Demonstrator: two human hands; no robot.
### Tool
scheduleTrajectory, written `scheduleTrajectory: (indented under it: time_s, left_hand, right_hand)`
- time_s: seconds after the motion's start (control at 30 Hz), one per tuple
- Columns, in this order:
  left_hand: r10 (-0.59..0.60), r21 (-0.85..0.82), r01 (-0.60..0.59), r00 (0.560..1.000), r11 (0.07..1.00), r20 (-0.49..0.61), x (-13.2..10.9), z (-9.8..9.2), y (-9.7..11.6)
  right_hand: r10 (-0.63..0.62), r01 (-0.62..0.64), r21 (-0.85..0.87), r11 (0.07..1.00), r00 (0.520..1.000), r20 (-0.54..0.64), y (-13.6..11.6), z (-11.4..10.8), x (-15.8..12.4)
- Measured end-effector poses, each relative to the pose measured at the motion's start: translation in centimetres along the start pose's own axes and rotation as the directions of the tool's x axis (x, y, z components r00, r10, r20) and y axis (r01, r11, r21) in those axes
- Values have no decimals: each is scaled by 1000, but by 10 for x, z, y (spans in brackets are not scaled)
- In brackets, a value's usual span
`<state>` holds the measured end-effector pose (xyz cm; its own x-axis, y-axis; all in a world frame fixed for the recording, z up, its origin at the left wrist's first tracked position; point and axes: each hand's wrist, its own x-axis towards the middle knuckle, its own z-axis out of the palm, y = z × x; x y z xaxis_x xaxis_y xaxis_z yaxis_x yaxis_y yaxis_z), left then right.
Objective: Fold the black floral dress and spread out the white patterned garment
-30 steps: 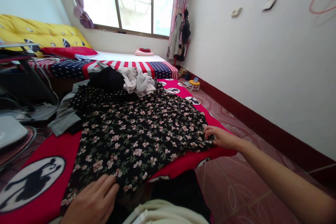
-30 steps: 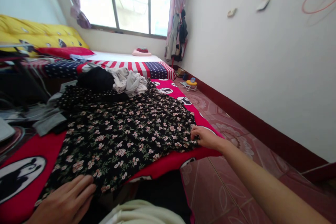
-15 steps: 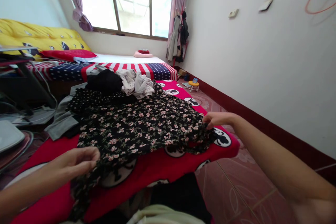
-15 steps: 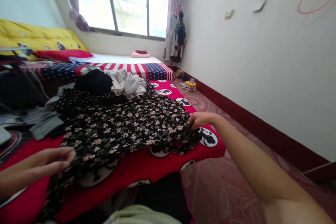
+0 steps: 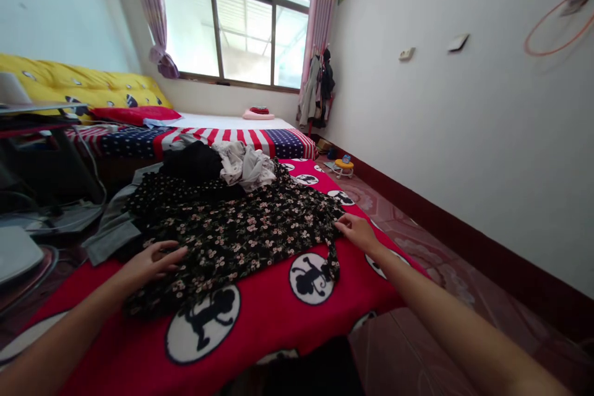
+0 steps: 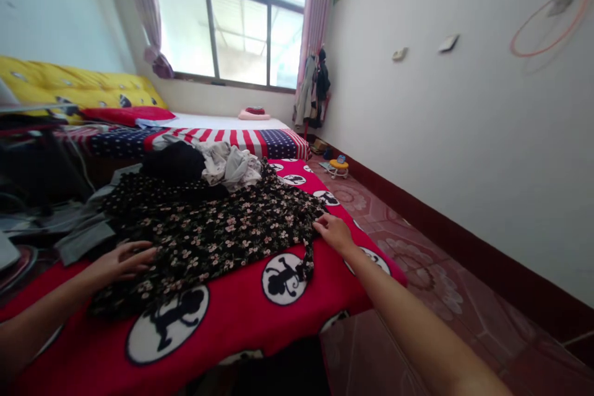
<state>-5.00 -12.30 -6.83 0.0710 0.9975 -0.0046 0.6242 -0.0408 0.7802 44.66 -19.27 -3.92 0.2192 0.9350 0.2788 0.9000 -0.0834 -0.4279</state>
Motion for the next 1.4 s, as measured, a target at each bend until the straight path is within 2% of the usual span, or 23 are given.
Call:
scheduleTrajectory:
  time_s: [0.1,0.17,0.23,0.33,0.4,0.43,0.47,0.5,0.57,0.6,0.63,0.67,0.7,0.73,0.87,0.97,1.03,1.13,1.2,1.3,1.4]
  left_hand:
    - [61,106,-61,998,993,3,-16,12,1]
    - [217,286,-211,976,935,10,-31,23,8]
    - [325,442,-302,945,844,26,-45,35,12]
    - [376,549,-301,926,780,-28,-57,47,14]
    - [382,557,-287,922,780,-59,-57,49,13]
    - [377,551,-281,924,786,-66,-56,48,13]
    - [369,542,-275,927,794,-71,-54,47,12]
    - [362,531,-270,929,803,-75,-51,45,11]
    - [361,503,-272,929,820,-86,-46,41,9]
    - [367,489,-278,926,826,-93,-44,40,7]
    - [375,477,-287,922,831,-100,-42,38,5]
    - [382,466,-294,918,834,-105,-40,37,2]
    - [386,456,-299,916,838,-108,-39,36,-1]
    - [386,445,-301,916,843,-112,-38,35,-3]
    - [346,399,-267,928,877,-139,-36,30,-6]
    - [347,425,-250,923,870,-168,-40,29,4]
    - [448,497,-318,879,807,-164,-45,31,15]
    - [597,587,-453,800,671,-65,-54,41,31]
    - [616,609,-483,787,629,-12,-57,49,38]
    - [573,629,-437,820,643,-16,-55,55,40]
    - [466,598,-345,883,723,-54,-49,50,37]
  right_hand:
    - [77,-73,-34,997,985,156,-7,16,-28]
    - [93,-78,-82,994,973,211,-16,23,-38]
    - [84,-57,-99,993,954,289,-25,23,-39]
    - [73,-48,-63,997,871,486,-36,8,-23]
    - [63,-55,-32,998,798,600,-44,-10,2]
    - [49,-75,15,997,782,621,-49,-19,17]
    - [25,-98,86,991,791,611,-54,-28,33]
    - [-6,-119,182,976,823,568,-58,-36,50]
    - [-35,-109,448,887,953,302,-65,-45,81]
    - [5,-70,531,845,992,123,-65,-45,94]
    - [63,-31,559,829,997,-39,-64,-42,103]
    - [116,-14,539,842,981,-155,-60,-37,108]
    - [160,-19,509,861,959,-235,-53,-29,110]
    - [184,-42,466,884,947,-264,-45,-19,108]
    - [175,-137,270,953,977,-124,-8,20,86]
    - [142,-133,121,984,988,-66,10,37,73]
    - [114,-112,43,993,992,-49,13,44,70]
    - [98,-99,-47,994,995,-17,12,50,71]
    - [100,-99,-95,991,995,3,9,51,73]
    - [104,-99,-155,983,994,23,7,49,75]
    - [107,-96,-196,976,993,44,7,43,73]
